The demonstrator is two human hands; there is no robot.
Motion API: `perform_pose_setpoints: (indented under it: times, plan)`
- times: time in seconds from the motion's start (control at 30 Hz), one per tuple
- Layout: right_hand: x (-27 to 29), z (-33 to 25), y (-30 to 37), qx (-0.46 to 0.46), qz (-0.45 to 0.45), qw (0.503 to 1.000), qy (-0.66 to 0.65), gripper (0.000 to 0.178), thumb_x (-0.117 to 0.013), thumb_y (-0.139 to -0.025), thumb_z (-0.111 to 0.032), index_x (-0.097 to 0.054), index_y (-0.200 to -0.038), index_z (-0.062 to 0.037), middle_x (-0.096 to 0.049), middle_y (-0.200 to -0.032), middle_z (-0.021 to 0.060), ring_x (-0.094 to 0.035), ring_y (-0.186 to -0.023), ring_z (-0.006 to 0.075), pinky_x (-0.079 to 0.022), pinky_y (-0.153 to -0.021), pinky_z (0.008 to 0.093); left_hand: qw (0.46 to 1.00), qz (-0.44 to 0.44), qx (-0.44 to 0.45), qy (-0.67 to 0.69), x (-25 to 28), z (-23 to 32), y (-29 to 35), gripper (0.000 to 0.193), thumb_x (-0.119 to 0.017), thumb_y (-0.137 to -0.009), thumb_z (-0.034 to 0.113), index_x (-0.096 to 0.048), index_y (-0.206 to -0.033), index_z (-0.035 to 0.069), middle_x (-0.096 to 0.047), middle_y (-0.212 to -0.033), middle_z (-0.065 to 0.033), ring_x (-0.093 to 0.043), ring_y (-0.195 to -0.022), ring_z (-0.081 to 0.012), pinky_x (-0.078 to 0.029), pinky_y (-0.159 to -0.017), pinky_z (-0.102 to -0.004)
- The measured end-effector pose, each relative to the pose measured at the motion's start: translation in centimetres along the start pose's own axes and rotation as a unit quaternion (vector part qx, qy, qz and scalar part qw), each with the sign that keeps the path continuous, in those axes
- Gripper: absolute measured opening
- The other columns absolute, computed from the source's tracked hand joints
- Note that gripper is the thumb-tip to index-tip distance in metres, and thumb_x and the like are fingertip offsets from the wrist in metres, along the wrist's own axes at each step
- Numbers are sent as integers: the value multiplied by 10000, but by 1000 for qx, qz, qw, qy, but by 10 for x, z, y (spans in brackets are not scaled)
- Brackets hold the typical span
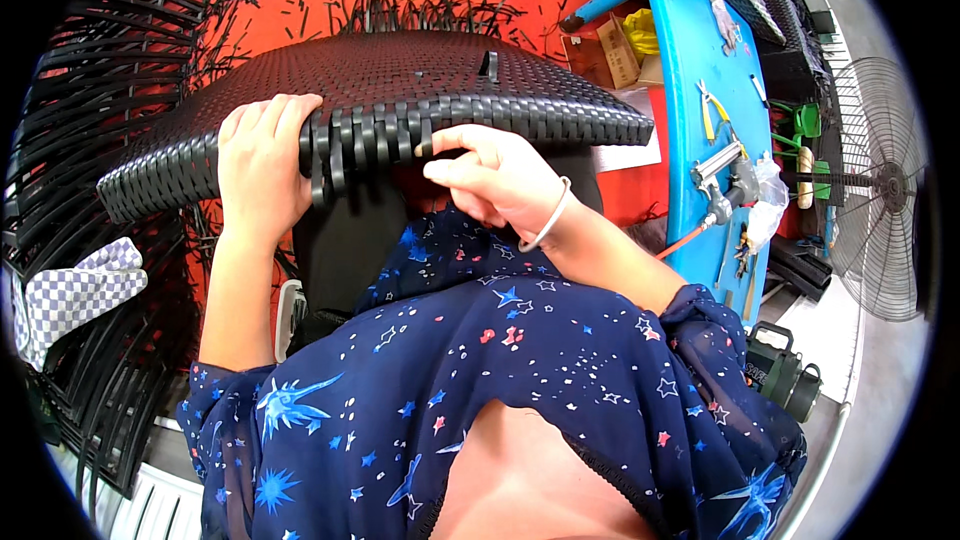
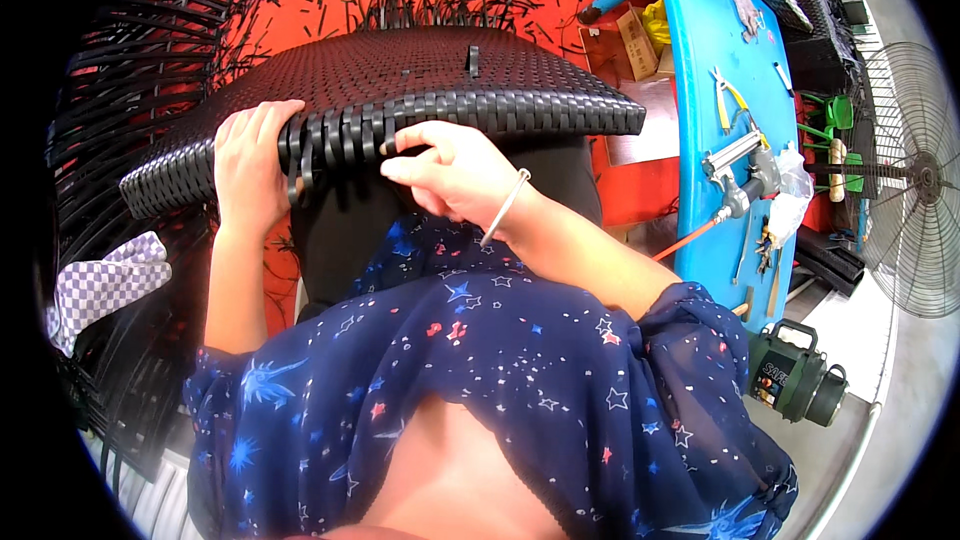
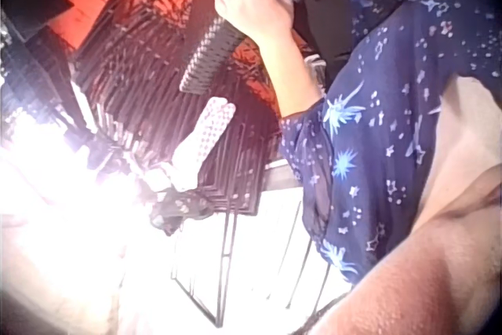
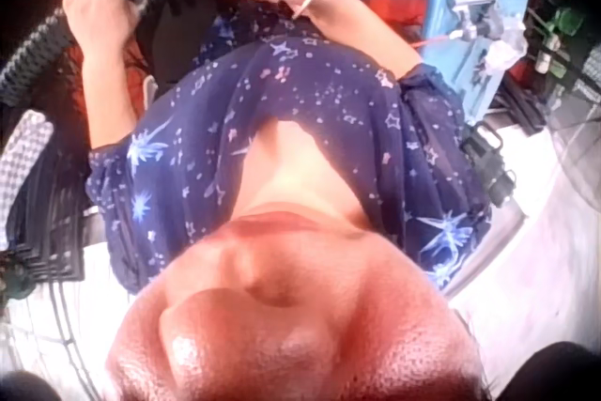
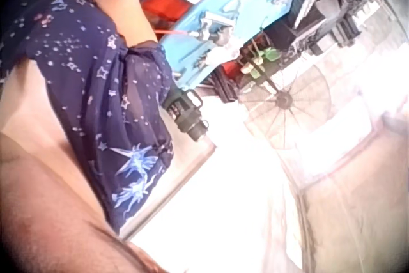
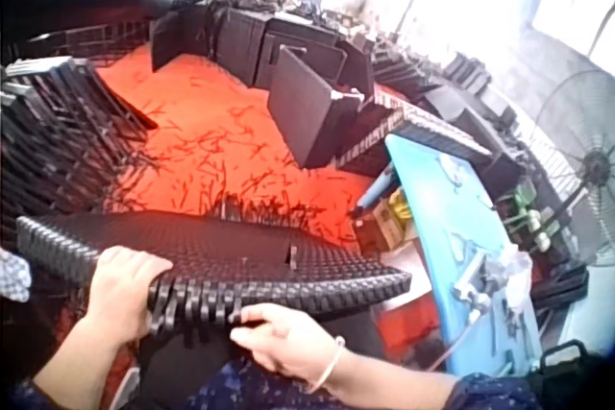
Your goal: The person sits on the floor and weaves black plastic strips into a chair seat frame. They use pliers to cut a strip and a knife to trim excess material, then continue weaving the strips by hand to form the seat surface.
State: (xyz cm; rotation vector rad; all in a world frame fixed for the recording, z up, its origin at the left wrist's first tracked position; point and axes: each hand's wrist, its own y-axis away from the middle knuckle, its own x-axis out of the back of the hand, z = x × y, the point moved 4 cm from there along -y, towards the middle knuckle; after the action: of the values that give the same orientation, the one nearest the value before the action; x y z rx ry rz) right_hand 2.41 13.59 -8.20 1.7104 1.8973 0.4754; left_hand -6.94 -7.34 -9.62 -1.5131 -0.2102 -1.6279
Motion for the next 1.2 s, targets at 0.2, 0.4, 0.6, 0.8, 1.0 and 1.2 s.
perform_pose_setpoints:
  times: [0.2,0.4,0.6,0.8,1.0,1.2]
  plan:
    - [-1,2,-4,18,-5,997,-69,288,-670,-888,-142,-629,-1119,24,-465,-554,-71,-374,-471,9,-294,-453,195,1000,8,3,-5,1,3,-3,400,-612,-738,236,-610,-1095,56,-642,-1008,-104,-594,-946,-315,-427,-918,-409]
    - [2,0,-3,239,-49,962,123,211,-521,-824,44,-650,-991,42,-382,-556,-85,-294,-510,6,-306,-506,215,1000,-14,8,-27,0,1,-2,405,-629,-712,177,-606,-1105,80,-637,-1017,-79,-586,-968,-295,-416,-939,-409]
    - [-3,1,0,312,-50,932,180,233,-509,-798,72,-652,-980,49,-366,-514,-56,-321,-493,16,-332,-503,225,999,-27,15,-35,3,2,1,446,-636,-676,82,-599,-1120,99,-629,-1019,-61,-582,-987,-281,-407,-952,-402]
    - [-6,-2,5,286,-4,912,294,219,-621,-852,11,-670,-1065,30,-316,-500,-8,-291,-456,34,-307,-459,234,999,-32,1,-26,0,-2,0,476,-630,-660,128,-591,-1130,65,-630,-1017,-111,-580,-975,-331,-423,-935,-417]
    - [-6,-9,27,351,107,807,463,367,-697,-881,-132,-625,-1212,10,-486,-527,96,-449,-421,194,-404,-472,309,1000,-7,-2,-15,1,-2,3,506,-658,-640,127,-583,-1136,62,-625,-1022,-112,-575,-980,-335,-425,-929,-423]
    - [-10,-14,27,240,117,853,449,511,-647,-902,-245,-526,-1292,62,-568,-560,122,-572,-537,280,-476,-569,372,1000,-2,2,-19,0,-3,4,472,-667,-664,101,-586,-1128,78,-616,-1001,-86,-574,-974,-306,-419,-935,-406]
